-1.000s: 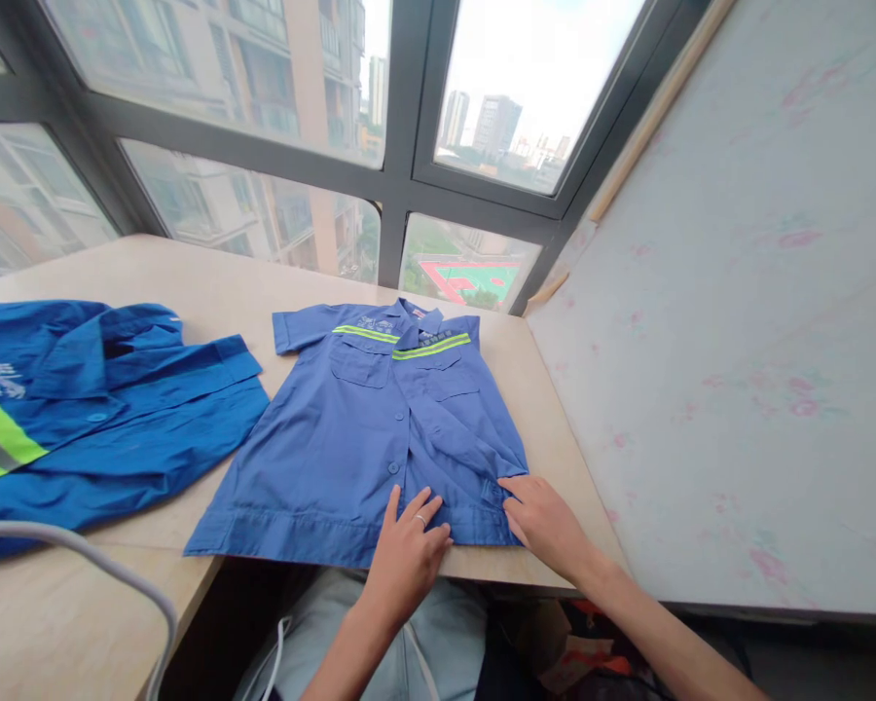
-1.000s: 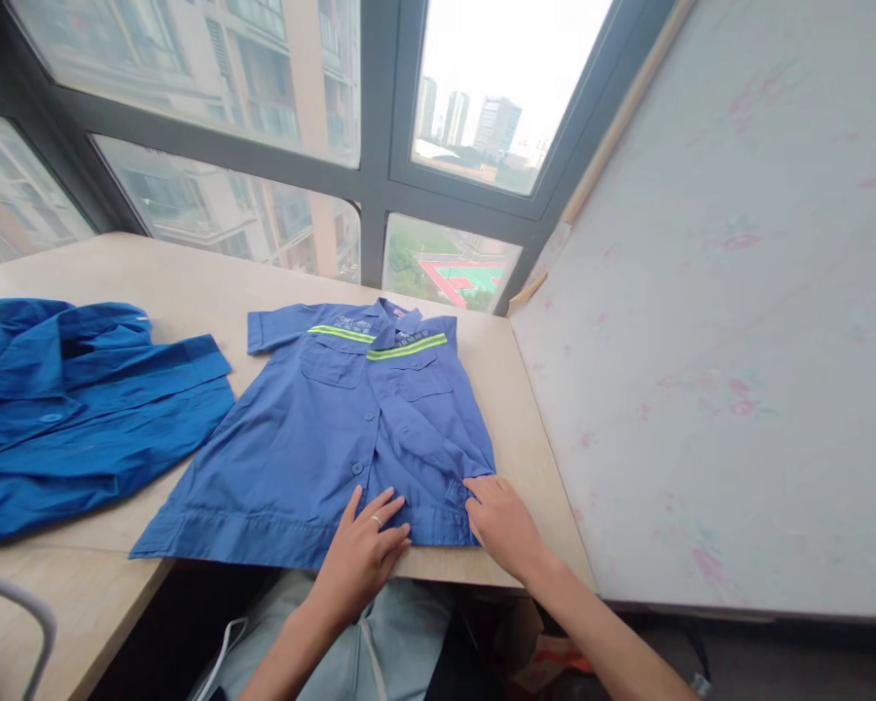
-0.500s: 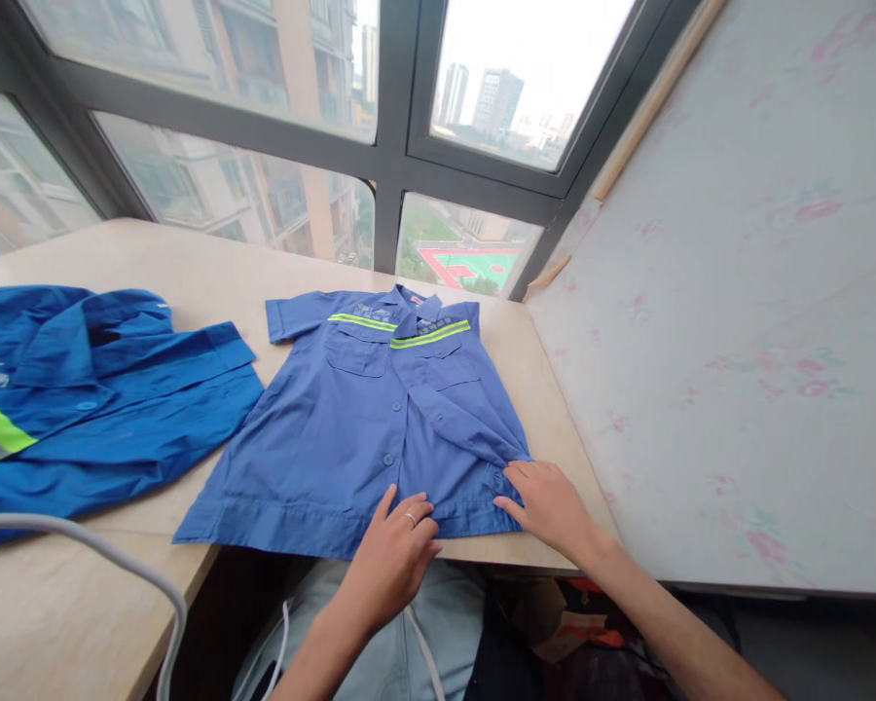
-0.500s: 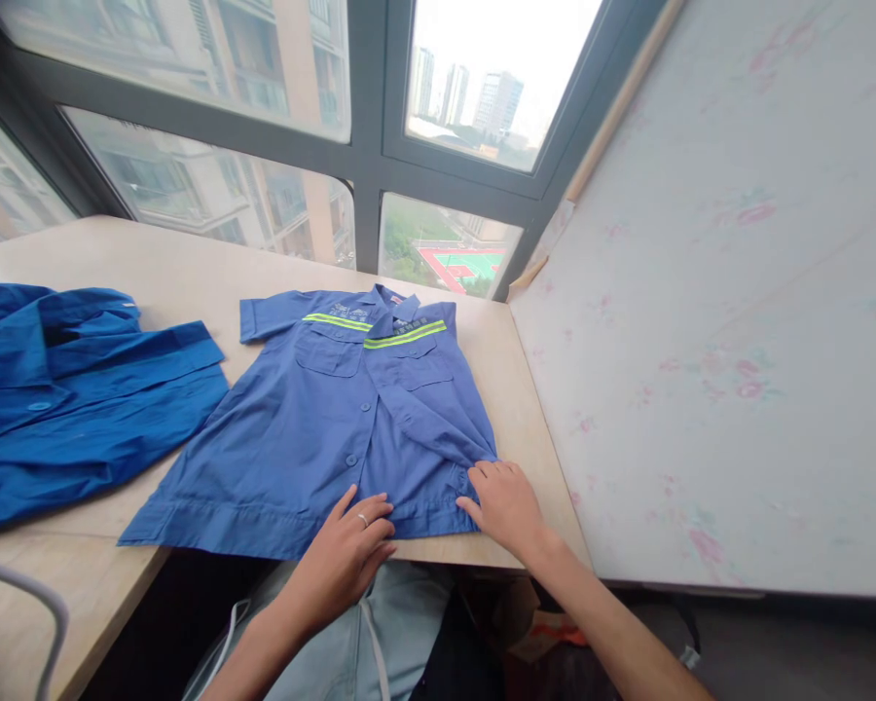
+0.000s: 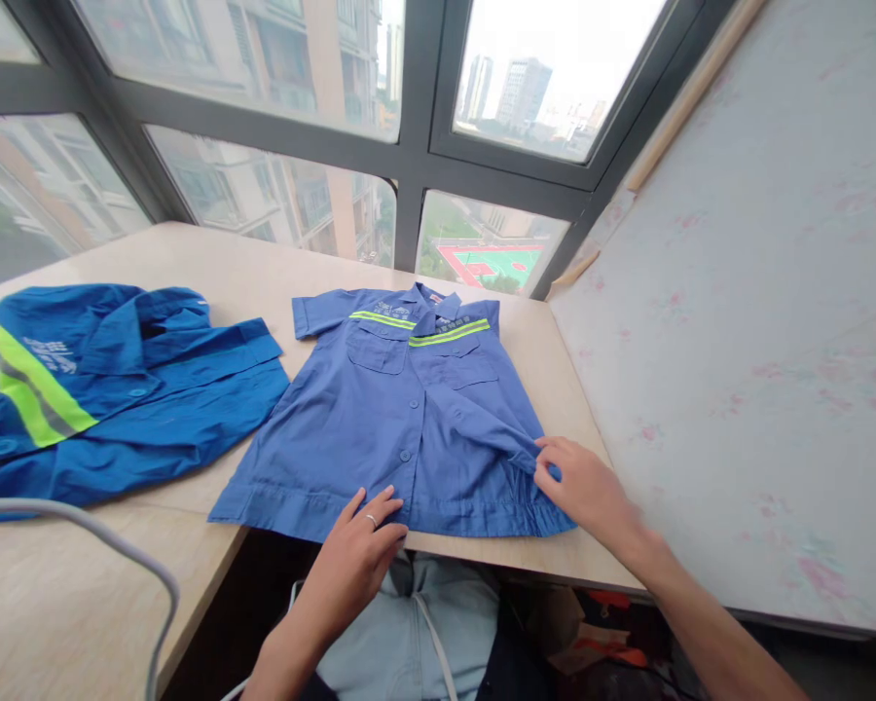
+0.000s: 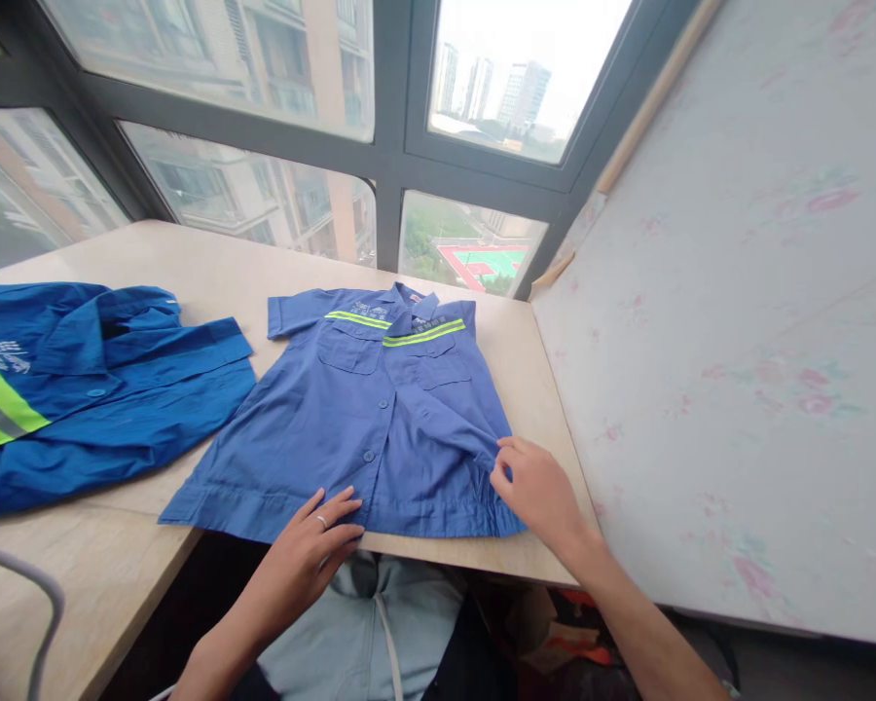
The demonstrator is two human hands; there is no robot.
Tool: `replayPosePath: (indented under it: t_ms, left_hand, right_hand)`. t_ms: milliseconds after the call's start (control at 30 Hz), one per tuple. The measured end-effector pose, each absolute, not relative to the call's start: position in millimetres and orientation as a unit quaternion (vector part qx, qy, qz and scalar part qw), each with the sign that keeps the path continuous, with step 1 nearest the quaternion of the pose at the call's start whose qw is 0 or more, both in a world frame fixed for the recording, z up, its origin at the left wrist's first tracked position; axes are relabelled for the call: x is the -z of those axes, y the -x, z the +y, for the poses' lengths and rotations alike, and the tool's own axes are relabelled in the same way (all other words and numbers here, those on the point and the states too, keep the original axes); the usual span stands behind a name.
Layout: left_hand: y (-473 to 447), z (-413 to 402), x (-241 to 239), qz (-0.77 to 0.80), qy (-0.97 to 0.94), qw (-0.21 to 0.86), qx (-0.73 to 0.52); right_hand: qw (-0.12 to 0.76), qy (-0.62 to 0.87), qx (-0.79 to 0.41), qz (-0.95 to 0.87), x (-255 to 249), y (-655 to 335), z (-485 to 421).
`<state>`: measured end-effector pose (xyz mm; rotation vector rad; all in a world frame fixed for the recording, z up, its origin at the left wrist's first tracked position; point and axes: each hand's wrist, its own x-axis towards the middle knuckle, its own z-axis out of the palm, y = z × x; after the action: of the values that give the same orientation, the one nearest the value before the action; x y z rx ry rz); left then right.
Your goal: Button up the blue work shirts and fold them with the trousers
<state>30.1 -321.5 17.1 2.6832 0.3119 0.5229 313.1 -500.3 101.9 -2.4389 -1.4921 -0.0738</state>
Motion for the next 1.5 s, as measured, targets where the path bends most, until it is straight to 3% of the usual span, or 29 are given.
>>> replayPosePath:
  t_ms: [100, 167, 267, 467, 667, 833, 933, 1100, 1200, 1333, 1500]
  left_hand:
    - [-35, -322, -24, 0.114, -0.941, 0.215, -0.235]
    - [-37, -326, -28, 0.126, -0.926, 0.230, -0.272]
    - [-36, -331, -32, 0.149, -0.903, 0.244, -0.320]
    - [-24, -344, -33, 0.195, -0.880, 0.248, -0.355]
    - [-16, -369, -29, 0.296, -0.842, 0.367, -0.263]
    - [-14, -379, -23, 0.439, -0.705, 0.523, -0.193]
    - [-11, -378, -20, 0.499, -0.591, 0.598, -0.209]
    - [-12, -371, -18, 0.532, -0.449, 0.669, -0.261]
    - [-20, -372, -22, 0.527, -0.396, 0.698, -0.278]
    - [-28, -374, -25, 0.523, -0.442, 0.658, -0.315]
    - [-28, -358, -19, 0.508, -0.592, 0.571, -0.256]
  right_hand:
    - [0.298, 0.829, 0.011, -0.474, -127, -283, -491]
    - [0.351, 0.769, -0.114, -0.522, -126, -247, -481]
    - [0.350, 0.661, -0.271, -0.605, -104, -202, -465]
    - [0.381, 0.724, -0.253, -0.516, -80, -210, -459]
    - [0.351, 0.642, -0.388, -0.560, -84, -226, -479]
    - [0.411, 0.679, -0.296, -0.532, -56, -233, -466]
    - [0.376, 0.714, -0.190, -0.559, -40, -250, -443]
    - [0.224, 0.761, -0.044, -0.608, -25, -296, -408]
    - [0.136, 0.781, -0.019, -0.610, -17, -321, -405]
    - [0.057, 0.769, -0.060, -0.634, -26, -342, -403]
    - [-0.007, 0.791, -0.065, -0.608, -82, -358, -346]
